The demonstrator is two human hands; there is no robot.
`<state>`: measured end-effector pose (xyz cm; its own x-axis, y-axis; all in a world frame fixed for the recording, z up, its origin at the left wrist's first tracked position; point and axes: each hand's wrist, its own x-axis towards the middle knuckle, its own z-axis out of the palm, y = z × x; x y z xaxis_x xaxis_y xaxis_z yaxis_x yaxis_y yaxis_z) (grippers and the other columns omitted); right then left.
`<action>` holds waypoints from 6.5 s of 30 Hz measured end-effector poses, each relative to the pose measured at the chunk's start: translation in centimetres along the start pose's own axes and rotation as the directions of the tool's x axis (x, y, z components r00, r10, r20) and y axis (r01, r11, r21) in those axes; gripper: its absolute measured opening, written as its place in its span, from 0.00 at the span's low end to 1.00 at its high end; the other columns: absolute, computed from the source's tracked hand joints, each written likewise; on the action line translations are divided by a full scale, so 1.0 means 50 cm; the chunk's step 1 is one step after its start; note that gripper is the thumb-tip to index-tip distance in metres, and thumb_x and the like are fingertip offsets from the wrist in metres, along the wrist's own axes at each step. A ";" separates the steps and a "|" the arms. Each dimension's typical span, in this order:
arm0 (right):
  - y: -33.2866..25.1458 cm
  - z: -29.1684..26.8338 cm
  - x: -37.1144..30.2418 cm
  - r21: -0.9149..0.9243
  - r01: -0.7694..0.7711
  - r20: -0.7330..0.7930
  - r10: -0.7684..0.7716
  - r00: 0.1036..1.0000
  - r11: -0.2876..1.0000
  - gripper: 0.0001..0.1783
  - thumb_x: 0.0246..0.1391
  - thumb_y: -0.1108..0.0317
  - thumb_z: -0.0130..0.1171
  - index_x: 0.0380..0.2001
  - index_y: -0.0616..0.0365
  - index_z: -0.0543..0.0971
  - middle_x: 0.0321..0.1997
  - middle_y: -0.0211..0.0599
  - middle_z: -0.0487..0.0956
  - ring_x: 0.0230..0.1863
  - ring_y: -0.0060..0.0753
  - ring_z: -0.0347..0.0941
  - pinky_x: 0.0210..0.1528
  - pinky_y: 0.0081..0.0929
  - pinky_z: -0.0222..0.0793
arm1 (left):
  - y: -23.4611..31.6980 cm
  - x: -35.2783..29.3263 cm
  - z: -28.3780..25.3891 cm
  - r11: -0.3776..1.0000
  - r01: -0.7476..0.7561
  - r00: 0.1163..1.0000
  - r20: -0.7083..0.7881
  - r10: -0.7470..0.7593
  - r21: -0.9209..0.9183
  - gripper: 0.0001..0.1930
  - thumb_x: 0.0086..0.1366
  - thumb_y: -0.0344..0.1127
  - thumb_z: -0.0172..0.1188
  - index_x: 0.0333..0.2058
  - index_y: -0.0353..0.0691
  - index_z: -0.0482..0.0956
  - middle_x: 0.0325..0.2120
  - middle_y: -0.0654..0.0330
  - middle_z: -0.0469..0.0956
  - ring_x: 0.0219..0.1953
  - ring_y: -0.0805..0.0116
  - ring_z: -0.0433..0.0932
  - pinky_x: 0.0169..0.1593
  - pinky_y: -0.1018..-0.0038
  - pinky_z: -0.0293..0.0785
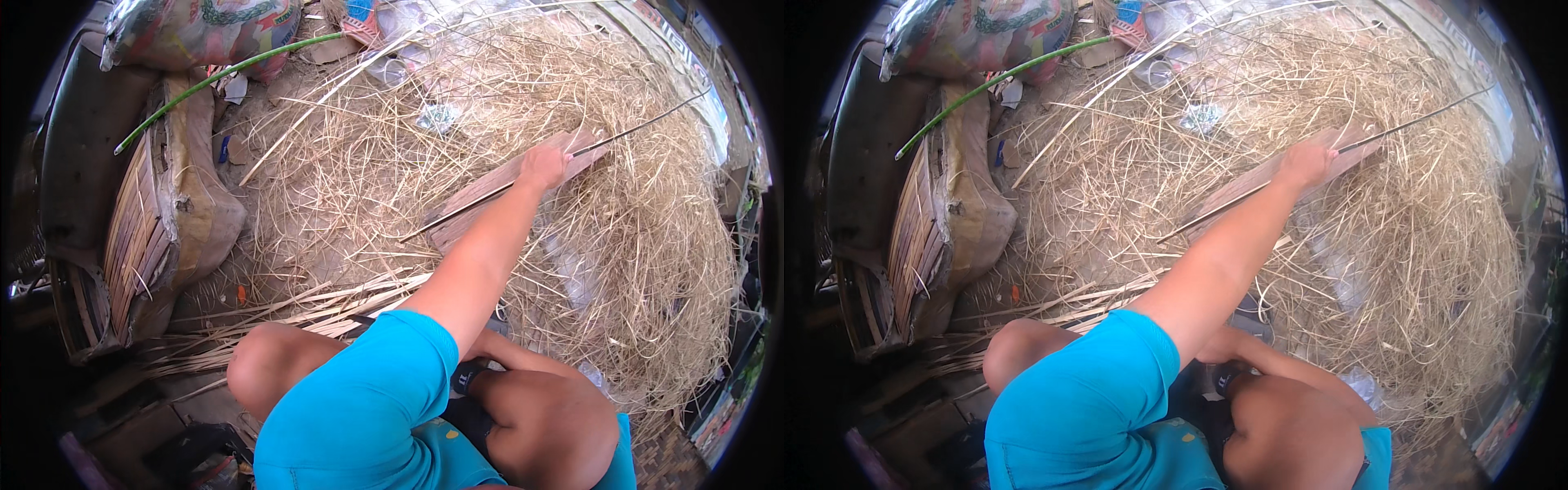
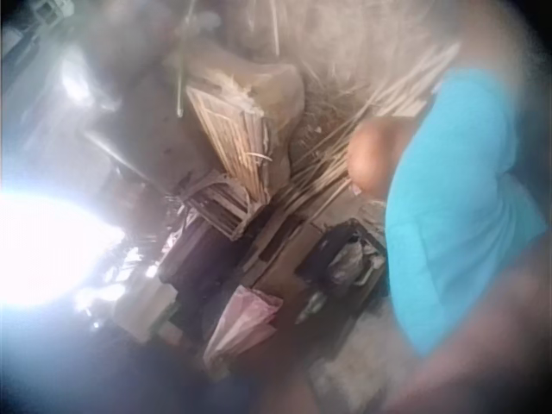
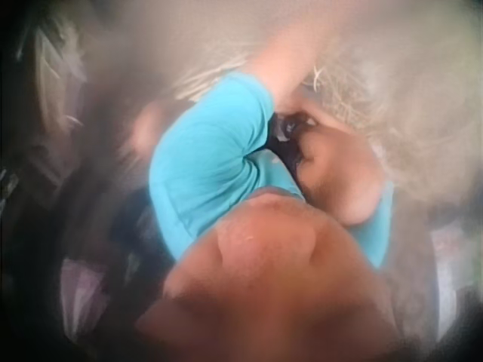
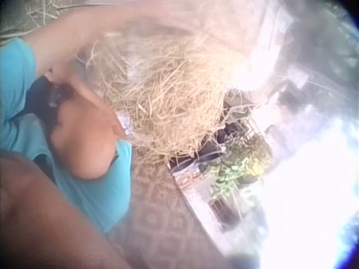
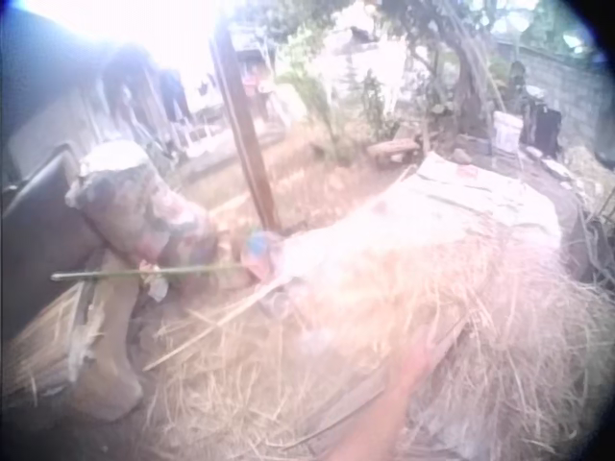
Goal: The person sits on a pile of straw and uses a machete to split long bamboo stalks into thin strips. They repeatedly strike the bamboo against a wooden plank to separate the fibers, then gather the finished strips into a bundle.
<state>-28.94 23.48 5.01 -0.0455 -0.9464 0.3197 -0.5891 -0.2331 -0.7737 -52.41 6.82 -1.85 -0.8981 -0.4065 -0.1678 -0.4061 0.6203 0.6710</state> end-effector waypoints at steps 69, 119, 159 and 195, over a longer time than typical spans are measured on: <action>0.244 -0.247 -0.098 -0.379 -0.821 -0.351 0.755 0.554 0.426 0.27 0.72 0.46 0.45 0.61 0.53 0.72 0.34 0.55 0.82 0.34 0.54 0.83 0.40 0.51 0.81 | -0.386 -0.658 -0.238 0.983 0.152 0.987 0.075 -0.145 -0.103 0.21 0.78 0.47 0.48 0.38 0.35 0.81 0.29 0.48 0.83 0.31 0.50 0.83 0.38 0.58 0.76; 0.194 -0.164 -0.282 0.375 -0.771 -0.524 0.804 0.281 0.514 0.27 0.68 0.49 0.56 0.60 0.57 0.75 0.30 0.47 0.82 0.34 0.44 0.81 0.42 0.37 0.74 | -0.223 -0.784 -0.243 0.838 0.397 0.830 0.243 -0.502 0.374 0.17 0.77 0.46 0.50 0.38 0.37 0.77 0.31 0.38 0.81 0.37 0.36 0.80 0.40 0.49 0.74; 0.142 -0.092 -0.095 -0.411 -0.558 -0.156 0.548 0.822 0.720 0.25 0.72 0.43 0.43 0.60 0.47 0.72 0.38 0.51 0.82 0.36 0.57 0.82 0.39 0.50 0.81 | -0.324 -0.679 -0.231 0.960 0.077 0.989 0.104 -0.109 0.269 0.20 0.77 0.48 0.46 0.37 0.35 0.72 0.25 0.38 0.80 0.28 0.32 0.79 0.33 0.45 0.74; 0.101 -0.124 -0.081 -0.280 -0.689 -0.127 0.685 0.717 0.669 0.26 0.70 0.45 0.49 0.60 0.50 0.73 0.37 0.54 0.82 0.38 0.59 0.82 0.43 0.54 0.80 | -0.366 -0.692 -0.242 0.987 -0.048 0.998 0.042 0.041 0.156 0.20 0.77 0.49 0.45 0.35 0.37 0.72 0.22 0.39 0.79 0.27 0.35 0.79 0.32 0.46 0.74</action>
<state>-36.73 27.50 3.21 -0.5390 -0.8099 -0.2314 -0.5888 0.5587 -0.5840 -11.85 1.40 0.43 -0.9204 -0.3520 -0.1698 -0.3843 0.7361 0.5571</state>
